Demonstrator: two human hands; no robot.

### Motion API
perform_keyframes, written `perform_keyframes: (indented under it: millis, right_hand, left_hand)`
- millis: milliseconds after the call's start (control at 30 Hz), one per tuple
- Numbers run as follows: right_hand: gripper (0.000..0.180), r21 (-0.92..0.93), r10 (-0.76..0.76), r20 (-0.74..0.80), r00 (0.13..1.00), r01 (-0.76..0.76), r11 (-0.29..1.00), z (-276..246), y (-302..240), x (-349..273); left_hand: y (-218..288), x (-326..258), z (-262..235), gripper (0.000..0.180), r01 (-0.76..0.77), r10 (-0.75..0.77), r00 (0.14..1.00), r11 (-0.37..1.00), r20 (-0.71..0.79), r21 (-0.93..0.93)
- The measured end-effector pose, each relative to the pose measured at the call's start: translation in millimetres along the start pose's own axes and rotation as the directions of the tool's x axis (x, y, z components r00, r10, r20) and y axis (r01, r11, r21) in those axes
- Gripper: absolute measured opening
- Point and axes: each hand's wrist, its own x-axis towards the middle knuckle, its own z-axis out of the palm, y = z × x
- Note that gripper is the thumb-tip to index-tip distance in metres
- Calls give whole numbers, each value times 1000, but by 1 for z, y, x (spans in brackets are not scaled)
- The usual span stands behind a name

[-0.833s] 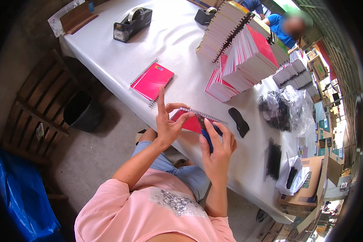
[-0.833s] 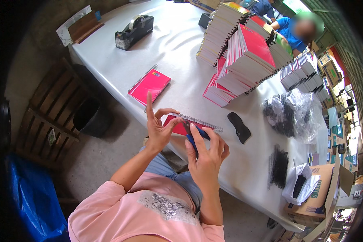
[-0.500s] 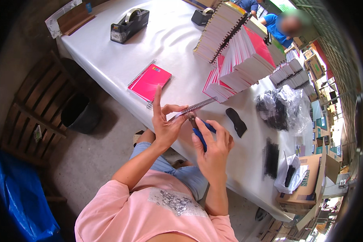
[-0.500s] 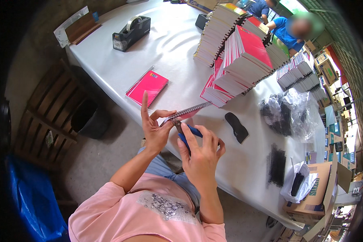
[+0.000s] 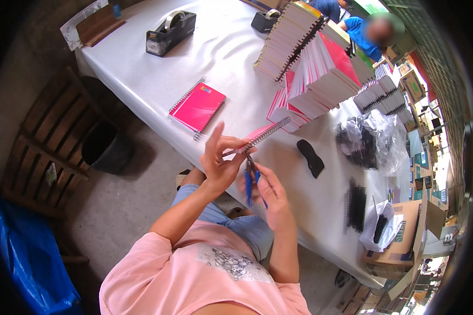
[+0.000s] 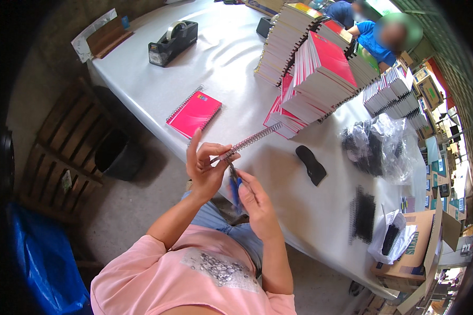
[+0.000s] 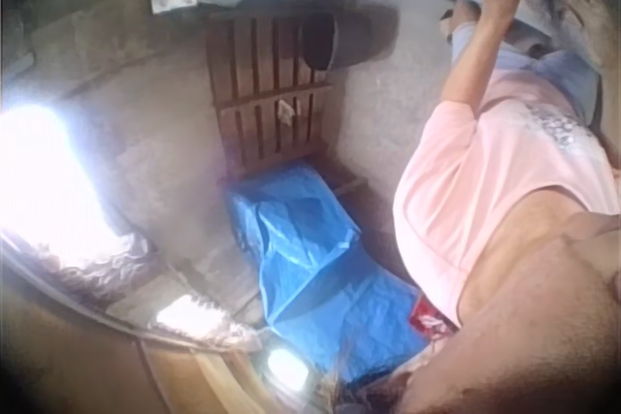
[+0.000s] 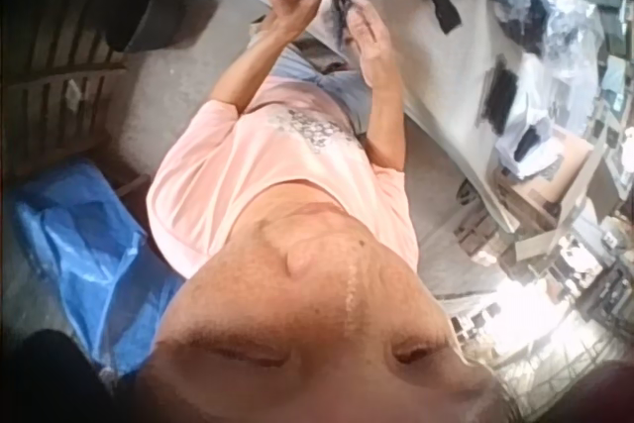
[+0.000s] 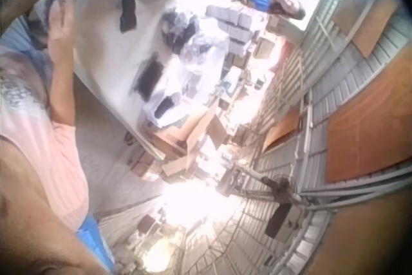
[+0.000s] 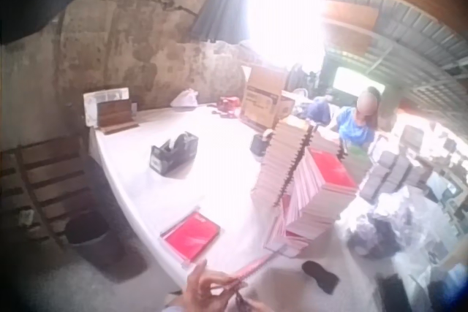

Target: The person uses pliers to cut and crimp the ends of metal spiral coils on small pink notebooks, then places the finished notebooks onto a stack.

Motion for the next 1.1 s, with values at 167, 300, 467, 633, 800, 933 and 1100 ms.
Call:
perform_keyframes:
  millis: [167, 300, 467, 633, 800, 933, 1100]
  right_hand:
    - [37, -613, -167, -238, 957, -14, 790, -37, 55, -4]
    - [41, -849, -76, -401, 913, -339, 406, -48, 77, 0]
    - [42, -865, -4, -397, 918, -373, 335, -43, 65, 16]
    - [41, -888, 22, -348, 937, -337, 313, -42, 54, 25]
    - [51, -792, -80, -161, 984, -80, 605, -41, 34, 43]
    - [70, -587, -270, 104, 957, 278, 760, -17, 21, 105]
    - [84, -464, -350, 142, 926, 374, 803, 12, 43, 199]
  left_hand:
    - [-9, 34, -25, 56, 292, -239, 838, 956, -490, 34]
    - [-24, 69, -64, 32, 458, -412, 760, 888, -503, -35]
    - [-56, 71, -94, 26, 370, -374, 915, 620, -154, 692]
    - [-65, 64, -96, 28, 173, -233, 966, 270, -110, 947]
    - [-61, 57, -108, 35, 279, -364, 923, 416, -123, 866]
    - [-28, 69, -126, 48, 126, -497, 852, 499, 165, 858]
    - [-50, 77, -159, 53, 279, -518, 813, 748, 266, 603]
